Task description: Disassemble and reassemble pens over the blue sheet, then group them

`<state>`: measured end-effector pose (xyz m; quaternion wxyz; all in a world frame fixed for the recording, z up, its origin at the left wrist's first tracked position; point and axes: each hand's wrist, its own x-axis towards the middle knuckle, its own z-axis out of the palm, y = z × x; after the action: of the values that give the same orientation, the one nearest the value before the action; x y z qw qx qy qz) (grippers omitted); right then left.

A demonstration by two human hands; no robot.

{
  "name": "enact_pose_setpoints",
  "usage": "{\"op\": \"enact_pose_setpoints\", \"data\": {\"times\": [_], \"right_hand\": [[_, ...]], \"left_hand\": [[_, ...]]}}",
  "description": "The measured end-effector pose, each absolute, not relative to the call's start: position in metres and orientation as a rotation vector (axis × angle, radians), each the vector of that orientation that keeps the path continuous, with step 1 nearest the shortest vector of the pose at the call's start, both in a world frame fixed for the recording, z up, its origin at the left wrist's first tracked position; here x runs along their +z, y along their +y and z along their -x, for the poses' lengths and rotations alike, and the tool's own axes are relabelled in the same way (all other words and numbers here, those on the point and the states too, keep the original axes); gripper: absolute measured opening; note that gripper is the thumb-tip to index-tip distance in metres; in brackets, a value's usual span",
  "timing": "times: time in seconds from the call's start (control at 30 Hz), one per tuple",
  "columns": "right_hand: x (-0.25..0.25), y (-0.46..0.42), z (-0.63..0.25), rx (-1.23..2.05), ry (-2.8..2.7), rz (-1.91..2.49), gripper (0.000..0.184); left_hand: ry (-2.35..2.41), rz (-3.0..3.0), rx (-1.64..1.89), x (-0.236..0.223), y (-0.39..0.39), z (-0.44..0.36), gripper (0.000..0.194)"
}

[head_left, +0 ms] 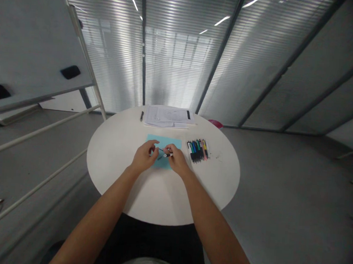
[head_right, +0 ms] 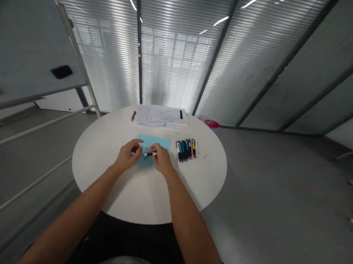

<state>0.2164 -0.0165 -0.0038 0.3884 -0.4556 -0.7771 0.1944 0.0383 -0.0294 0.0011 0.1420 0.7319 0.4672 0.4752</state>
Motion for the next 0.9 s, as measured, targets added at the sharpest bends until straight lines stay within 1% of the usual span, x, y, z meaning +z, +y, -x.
{"op": "enact_pose_setpoints", "data": {"times": [0.07,0.3,0.47,0.63,0.77,0.9], "right_hand": [[-0.001,-0.019,-0.215,0.531,-1.985,1.121,0.018],[0.005,-0.024,-0.21,0.608,-1.962,1.113,0.026],[0.0,-0.021,-0.21,0.647,-1.918,1.114,0.025],[-0.001,-0.023,-0.21,0.671,-1.911,1.149,0.025],[0.0,-0.024,-0.211,0.594,-1.886,1.235,0.028],[-0.001,-0.022,-0.212,0.455,-1.83,1.363,0.037]], "left_hand": [[1.304,-2.1,1.329,0.001,-0.032,-0.044,0.035],[1.311,-2.004,1.26,-0.002,-0.031,-0.046,0.031],[1.25,-1.964,1.238,0.001,-0.031,-0.046,0.029],[1.178,-1.773,1.22,-0.003,-0.027,-0.047,0.028],[1.111,-1.607,1.286,-0.005,-0.023,-0.048,0.026],[1.04,-1.393,1.377,0.001,-0.023,-0.048,0.028]]}}
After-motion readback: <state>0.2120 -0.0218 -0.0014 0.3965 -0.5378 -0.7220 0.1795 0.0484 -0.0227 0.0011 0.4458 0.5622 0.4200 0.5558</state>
